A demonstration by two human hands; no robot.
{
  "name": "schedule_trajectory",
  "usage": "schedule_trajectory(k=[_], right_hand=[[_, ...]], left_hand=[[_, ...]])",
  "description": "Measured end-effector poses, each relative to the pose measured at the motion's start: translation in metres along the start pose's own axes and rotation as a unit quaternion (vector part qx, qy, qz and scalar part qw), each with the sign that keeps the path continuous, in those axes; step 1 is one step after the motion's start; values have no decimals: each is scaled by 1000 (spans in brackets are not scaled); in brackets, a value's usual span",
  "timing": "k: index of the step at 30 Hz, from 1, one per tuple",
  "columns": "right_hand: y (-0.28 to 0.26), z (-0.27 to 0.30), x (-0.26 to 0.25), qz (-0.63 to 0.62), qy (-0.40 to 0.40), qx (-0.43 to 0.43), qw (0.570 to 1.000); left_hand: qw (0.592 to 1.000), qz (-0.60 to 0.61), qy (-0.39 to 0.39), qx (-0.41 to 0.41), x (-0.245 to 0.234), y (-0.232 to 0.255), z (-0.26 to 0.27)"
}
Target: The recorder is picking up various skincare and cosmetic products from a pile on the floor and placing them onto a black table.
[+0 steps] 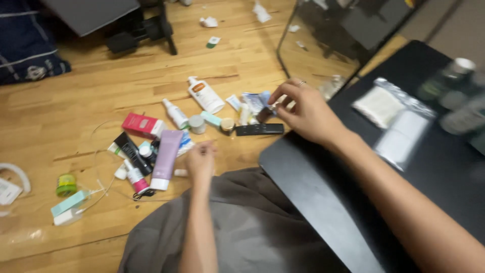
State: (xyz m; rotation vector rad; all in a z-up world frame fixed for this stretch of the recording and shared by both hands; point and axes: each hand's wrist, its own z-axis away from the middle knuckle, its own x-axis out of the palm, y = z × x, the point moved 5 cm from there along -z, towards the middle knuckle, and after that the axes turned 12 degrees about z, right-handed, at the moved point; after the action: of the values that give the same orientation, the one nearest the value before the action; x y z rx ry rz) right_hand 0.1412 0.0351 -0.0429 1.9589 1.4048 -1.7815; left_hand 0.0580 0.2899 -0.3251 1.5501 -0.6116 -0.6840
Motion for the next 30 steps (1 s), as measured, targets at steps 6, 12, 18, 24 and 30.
schedule_trajectory(k=[6, 12, 18, 24, 30], right_hand=[[17, -17, 33, 68, -92, 59, 992], [11, -14, 29, 117, -112, 112, 980], [13, -18, 31, 137, -127, 112, 976], [15, -19, 34, 161, -148, 127, 968], [12, -18, 33, 154, -149, 139, 967]], left_hand=[[983, -178, -22, 33, 25, 50, -11], [947, -283, -51, 141, 49, 14, -47], [913, -354, -76, 188, 77, -19, -71], [909, -389, -55, 141, 80, -37, -76], [928, -355, -68, 89, 76, -26, -69]])
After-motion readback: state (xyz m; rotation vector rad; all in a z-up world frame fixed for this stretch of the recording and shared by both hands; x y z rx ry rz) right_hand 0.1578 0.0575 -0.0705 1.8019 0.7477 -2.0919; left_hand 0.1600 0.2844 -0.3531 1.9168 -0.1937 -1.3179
